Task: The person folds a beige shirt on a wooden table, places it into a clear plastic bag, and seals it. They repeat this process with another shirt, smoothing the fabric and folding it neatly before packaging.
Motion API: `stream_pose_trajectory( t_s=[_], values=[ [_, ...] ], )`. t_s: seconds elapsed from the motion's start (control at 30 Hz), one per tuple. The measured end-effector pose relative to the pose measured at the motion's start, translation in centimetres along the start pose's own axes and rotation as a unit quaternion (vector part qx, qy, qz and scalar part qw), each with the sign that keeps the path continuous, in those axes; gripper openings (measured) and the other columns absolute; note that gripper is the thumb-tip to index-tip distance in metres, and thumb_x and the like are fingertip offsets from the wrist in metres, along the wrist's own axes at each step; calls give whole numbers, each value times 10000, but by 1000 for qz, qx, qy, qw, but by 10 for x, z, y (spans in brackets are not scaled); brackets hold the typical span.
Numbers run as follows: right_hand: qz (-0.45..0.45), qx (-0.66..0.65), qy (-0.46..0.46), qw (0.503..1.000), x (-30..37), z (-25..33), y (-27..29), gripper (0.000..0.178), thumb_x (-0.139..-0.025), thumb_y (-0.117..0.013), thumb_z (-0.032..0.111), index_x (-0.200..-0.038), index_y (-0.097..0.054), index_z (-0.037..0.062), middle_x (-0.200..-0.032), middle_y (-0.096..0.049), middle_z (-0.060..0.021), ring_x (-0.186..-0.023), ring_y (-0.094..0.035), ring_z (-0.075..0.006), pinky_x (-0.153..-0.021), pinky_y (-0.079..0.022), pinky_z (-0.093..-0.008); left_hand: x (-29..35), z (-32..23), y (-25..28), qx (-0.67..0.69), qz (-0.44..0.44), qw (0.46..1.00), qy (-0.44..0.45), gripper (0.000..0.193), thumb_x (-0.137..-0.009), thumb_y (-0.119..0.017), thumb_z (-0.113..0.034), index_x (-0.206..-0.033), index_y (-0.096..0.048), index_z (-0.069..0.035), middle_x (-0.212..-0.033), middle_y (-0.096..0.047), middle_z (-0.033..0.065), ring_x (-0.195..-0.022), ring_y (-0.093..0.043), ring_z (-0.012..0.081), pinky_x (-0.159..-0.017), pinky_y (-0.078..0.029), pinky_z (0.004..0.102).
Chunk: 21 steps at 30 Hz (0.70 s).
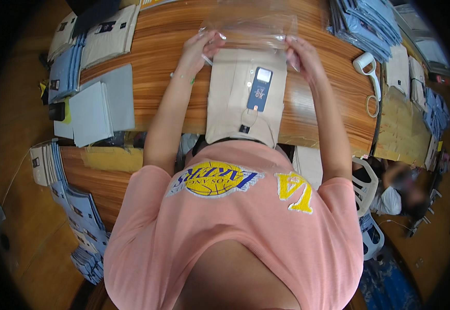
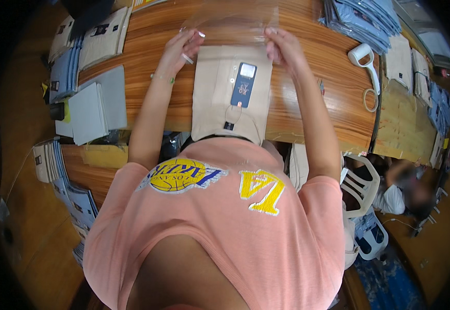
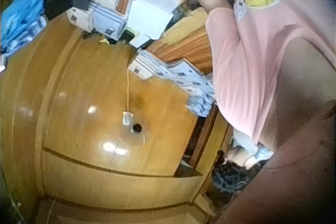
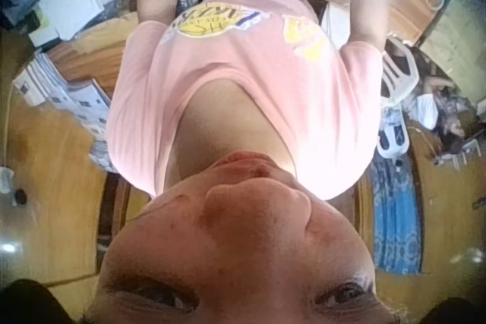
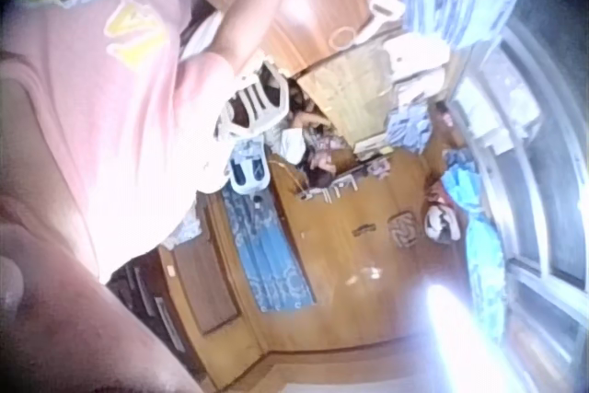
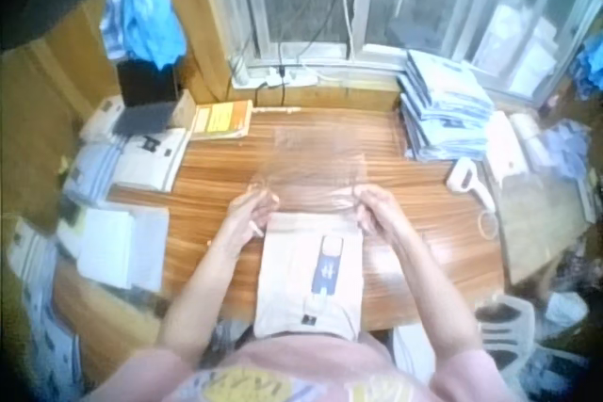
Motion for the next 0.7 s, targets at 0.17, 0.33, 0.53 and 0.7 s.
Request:
stream_pose_trajectory(
  t_s=[0.17,0.33,0.53,0.7],
  values=[
    [-114,99,-63,987,-4,-39,21,120,-819,-680,182,-838,-669,65,-605,-562,28,-486,-483,-58,-428,-347,-191,-29,15,25,-226,-39,968,-100,209,-821,-686,-128,-978,-655,6,-903,-679,85,-819,-628,129,-697,-483,209],
    [-113,163,-139,970,-23,-66,45,112,-791,-720,180,-826,-677,83,-540,-458,68,-432,-361,-28,-395,-271,-196,-58,28,26,-373,-28,921,-107,162,-801,-700,-105,-930,-681,-9,-849,-685,37,-700,-579,74,-600,-444,198],
    [-23,111,-190,975,-32,-78,56,185,-786,-742,248,-836,-635,106,-508,-368,97,-414,-274,-13,-385,-193,-192,-47,32,18,-325,106,937,66,264,-783,-724,-139,-1005,-658,-13,-817,-668,8,-614,-510,29,-510,-374,171],
    [24,137,-246,959,-36,-83,48,168,-810,-724,226,-850,-623,98,-520,-350,105,-420,-243,-13,-390,-162,-199,-65,29,25,-314,93,945,2,333,-770,-734,-149,-1053,-639,-1,-859,-668,17,-573,-486,31,-485,-374,164]
  ],
)
Point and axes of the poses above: each hand's wrist, its own x-axis away from the middle knuckle, its own y-axis out of the back of the hand, z = x × y, the point moved 10 cm from there along -x, towards the middle knuckle
